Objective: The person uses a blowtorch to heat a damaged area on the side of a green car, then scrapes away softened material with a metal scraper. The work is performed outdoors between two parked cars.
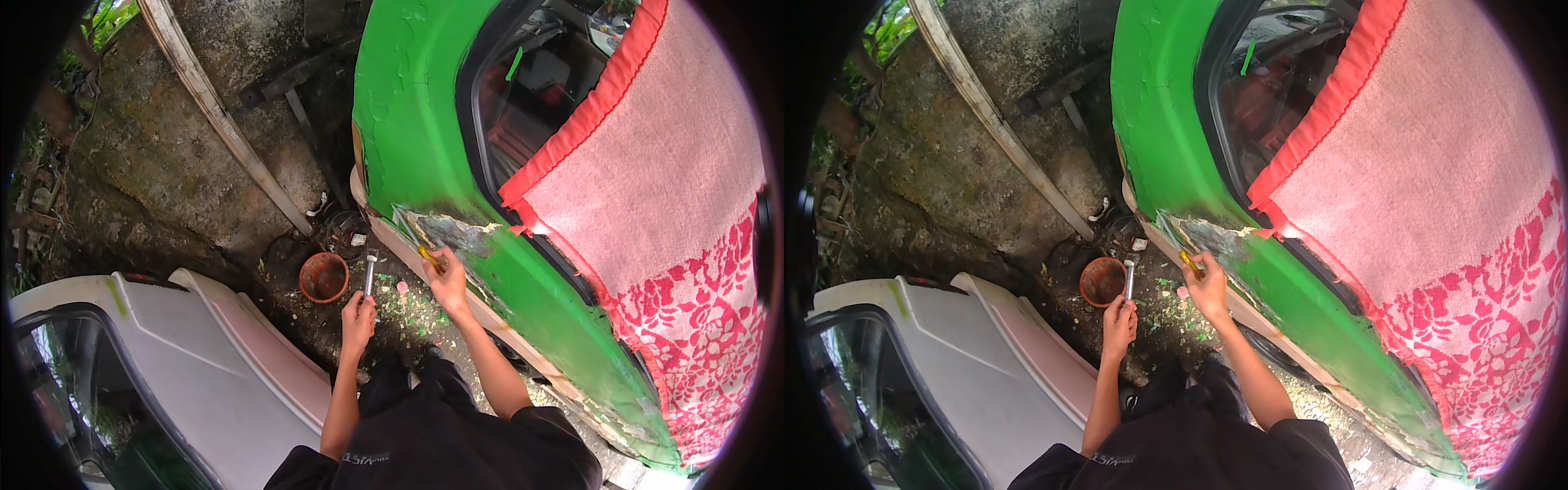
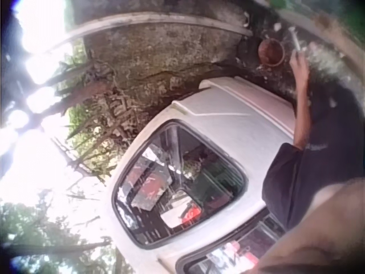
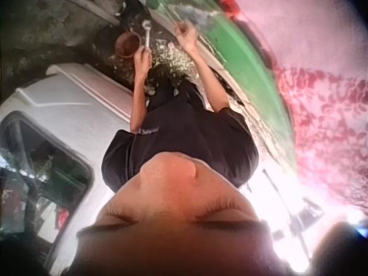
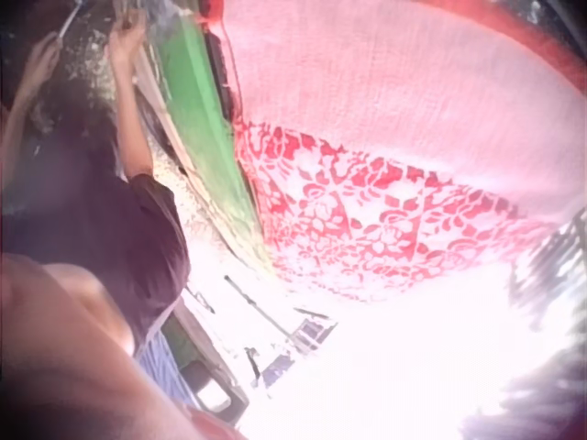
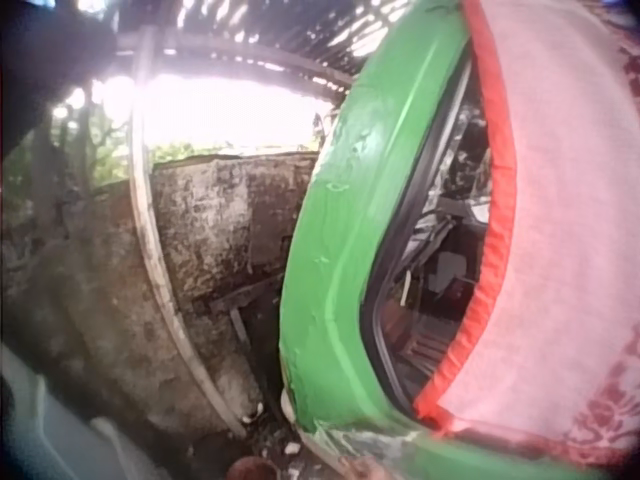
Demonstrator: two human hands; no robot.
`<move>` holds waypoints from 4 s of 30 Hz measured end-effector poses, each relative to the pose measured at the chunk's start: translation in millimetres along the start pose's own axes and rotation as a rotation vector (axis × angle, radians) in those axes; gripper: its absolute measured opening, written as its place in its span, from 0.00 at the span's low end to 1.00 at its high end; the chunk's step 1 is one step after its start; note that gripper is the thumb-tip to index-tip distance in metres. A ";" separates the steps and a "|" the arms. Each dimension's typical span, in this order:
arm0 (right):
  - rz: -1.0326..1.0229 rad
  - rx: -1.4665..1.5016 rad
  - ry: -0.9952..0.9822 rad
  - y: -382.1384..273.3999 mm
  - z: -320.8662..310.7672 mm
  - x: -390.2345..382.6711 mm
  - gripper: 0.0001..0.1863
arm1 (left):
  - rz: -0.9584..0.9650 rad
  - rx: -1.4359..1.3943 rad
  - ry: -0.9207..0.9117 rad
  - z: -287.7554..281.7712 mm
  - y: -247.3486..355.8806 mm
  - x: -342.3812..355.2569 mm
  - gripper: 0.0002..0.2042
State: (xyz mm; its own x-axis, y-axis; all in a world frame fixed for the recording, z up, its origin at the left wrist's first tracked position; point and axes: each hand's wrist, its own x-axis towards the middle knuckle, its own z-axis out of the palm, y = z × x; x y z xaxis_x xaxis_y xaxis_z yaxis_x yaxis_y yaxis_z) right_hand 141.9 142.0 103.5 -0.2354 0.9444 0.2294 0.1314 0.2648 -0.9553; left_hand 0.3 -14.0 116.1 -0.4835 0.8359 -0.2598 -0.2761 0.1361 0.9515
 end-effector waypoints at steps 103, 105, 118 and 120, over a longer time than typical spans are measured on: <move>0.392 0.275 -0.071 -42.1 -81.1 -49.7 0.22 | 0.039 0.000 -0.033 40.2 21.6 -23.1 0.10; 0.400 0.296 -0.102 -46.8 -91.5 -59.2 0.21 | 0.015 -0.009 -0.021 38.1 12.2 -28.9 0.10; 0.576 0.494 -0.143 -57.5 -77.9 -46.7 0.21 | -0.008 -0.008 0.006 28.3 3.3 -28.0 0.11; 0.549 0.518 -0.140 -44.1 -56.7 -29.8 0.21 | 0.003 -0.004 -0.003 29.5 6.2 -23.9 0.11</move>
State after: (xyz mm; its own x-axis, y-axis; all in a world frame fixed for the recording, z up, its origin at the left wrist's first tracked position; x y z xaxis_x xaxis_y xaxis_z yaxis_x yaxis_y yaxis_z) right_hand 197.8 113.1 149.4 -0.3906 0.8716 -0.2961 -0.1950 -0.3927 -0.8988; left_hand 34.6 -17.4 133.1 -0.4817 0.8379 -0.2565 -0.2779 0.1315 0.9516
